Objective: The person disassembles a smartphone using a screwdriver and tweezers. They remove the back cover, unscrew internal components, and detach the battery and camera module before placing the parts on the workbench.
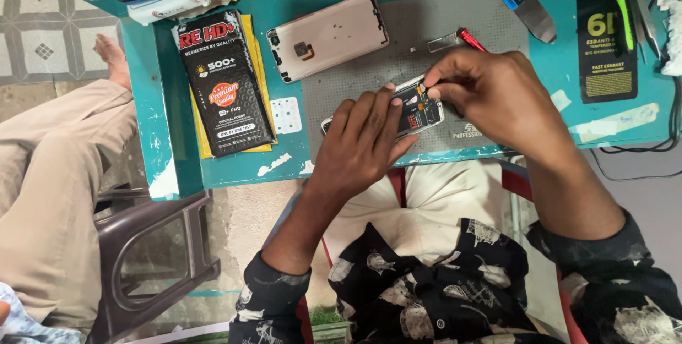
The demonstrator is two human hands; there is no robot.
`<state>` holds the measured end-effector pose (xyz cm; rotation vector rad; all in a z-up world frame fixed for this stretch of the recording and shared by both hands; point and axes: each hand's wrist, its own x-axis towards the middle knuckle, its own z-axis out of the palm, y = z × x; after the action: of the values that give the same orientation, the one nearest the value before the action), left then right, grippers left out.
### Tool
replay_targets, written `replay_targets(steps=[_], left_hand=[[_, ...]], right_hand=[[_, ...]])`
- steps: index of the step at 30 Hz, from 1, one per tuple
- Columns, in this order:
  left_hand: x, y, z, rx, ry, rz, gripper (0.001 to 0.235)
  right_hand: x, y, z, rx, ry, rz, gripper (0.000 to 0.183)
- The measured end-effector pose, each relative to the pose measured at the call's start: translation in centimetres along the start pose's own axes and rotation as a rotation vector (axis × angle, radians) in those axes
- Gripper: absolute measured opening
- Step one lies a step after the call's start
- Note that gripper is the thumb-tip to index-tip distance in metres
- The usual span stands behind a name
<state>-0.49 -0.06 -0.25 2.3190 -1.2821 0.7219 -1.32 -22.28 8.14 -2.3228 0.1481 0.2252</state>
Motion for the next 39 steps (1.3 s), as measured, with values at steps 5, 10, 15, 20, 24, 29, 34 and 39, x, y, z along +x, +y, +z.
replay_targets(steps=[5,10,15,20,24,29,34,39], left_hand=[[0.1,-0.1,0.1,-0.044,-0.006,-0.027,0.059],[0.3,-0.3,-0.1,-0.098,-0.01,-0.06,0.066],[0.6,-0.4,-0.3,-0.144,-0.016,-0.107,0.065],[0.5,-0.4,-0.1,-0.161,-0.036,-0.128,0.066],[0.5,-0.4,0.1,-0.151,-0.05,-0.141,0.066],[0.4,-0.3,0.3,-0.139,-0.059,-0.149,0.068],[0.3,-0.4,0.6,-0.136,-0.073,-0.159,0.067],[0.3,-0.4,0.5,-0.157,-0.085,-0.184,0.069]], right_hand=[[-0.8,2.1,1.1,0.275,0.015,-0.004,0.037],[-2.1,3.2,1.9,0.387,0.026,-0.135,0.05],[-3.5,2.7,1.8,0.161,0.127,-0.182,0.048],[-3.9,3.1,1.8,-0.215,0.328,-0.439,0.037],[-3.5,3.9,2.2,-0.247,0.369,-0.426,0.03],[-3.4,5.0,2.5,-0.217,0.444,-0.423,0.02],[-3.3,5.6,2.7,-0.177,0.487,-0.393,0.019],[-3.3,5.5,2.7,-0.135,0.505,-0.371,0.022]])
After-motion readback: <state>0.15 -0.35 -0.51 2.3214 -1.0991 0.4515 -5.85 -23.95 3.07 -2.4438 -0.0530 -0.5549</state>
